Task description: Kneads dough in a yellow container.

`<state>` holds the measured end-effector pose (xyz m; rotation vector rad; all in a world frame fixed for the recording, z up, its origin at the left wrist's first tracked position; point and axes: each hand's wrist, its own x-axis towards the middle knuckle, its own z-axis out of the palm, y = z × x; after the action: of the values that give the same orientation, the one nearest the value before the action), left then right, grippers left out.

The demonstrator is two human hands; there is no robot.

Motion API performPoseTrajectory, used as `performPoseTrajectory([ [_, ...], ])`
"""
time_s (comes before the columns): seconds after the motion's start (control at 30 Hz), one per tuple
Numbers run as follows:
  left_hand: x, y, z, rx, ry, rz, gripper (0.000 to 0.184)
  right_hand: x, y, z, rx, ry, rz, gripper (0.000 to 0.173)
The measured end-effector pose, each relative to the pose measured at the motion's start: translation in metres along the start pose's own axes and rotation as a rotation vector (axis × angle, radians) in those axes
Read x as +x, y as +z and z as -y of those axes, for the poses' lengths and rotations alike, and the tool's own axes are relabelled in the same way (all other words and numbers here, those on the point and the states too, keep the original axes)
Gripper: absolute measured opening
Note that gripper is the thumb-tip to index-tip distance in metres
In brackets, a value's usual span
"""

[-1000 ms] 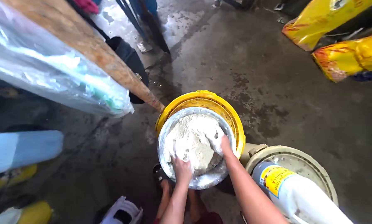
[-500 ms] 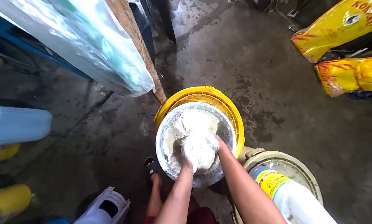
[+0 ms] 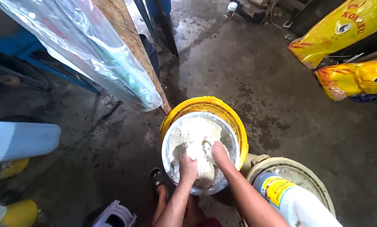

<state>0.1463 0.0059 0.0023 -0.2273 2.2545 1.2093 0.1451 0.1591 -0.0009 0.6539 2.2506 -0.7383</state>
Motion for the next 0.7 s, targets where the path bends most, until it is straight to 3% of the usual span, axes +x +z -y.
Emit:
performPoseTrajectory([
  [0.2, 0.033, -0.027, -0.02, 0.414, 0.093, 0.007, 0.065, 0.029, -0.023, -0.006, -0.003, -0.169, -0.284, 0.048],
  [0.3, 0.055, -0.024, -0.013, 0.412, 0.06, -0.009, 0.052, 0.059, -0.023, -0.003, 0.176, -0.151, -0.187, 0.063],
  [0.4, 0.057, -0.017, -0.002, 0.201, 0.003, -0.075, 0.044, 0.067, -0.02, -0.004, 0.362, -0.143, -0.075, 0.07],
  [0.5, 0.038, -0.023, 0.0, -0.002, 0.023, 0.002, 0.039, 0.049, -0.031, -0.008, 0.287, -0.209, 0.095, 0.053],
  [0.57, 0.025, -0.029, 0.001, 0.075, 0.045, 0.147, 0.034, 0.034, -0.04, -0.006, 0.122, -0.202, 0.141, 0.047],
  [0.63, 0.017, -0.036, -0.001, 0.264, 0.054, 0.224, 0.042, 0.026, -0.052, 0.0, 0.0, -0.161, 0.063, 0.046],
  [0.7, 0.015, -0.039, 0.005, 0.371, 0.073, 0.134, 0.054, 0.034, -0.059, 0.003, -0.022, -0.26, -0.057, 0.044],
])
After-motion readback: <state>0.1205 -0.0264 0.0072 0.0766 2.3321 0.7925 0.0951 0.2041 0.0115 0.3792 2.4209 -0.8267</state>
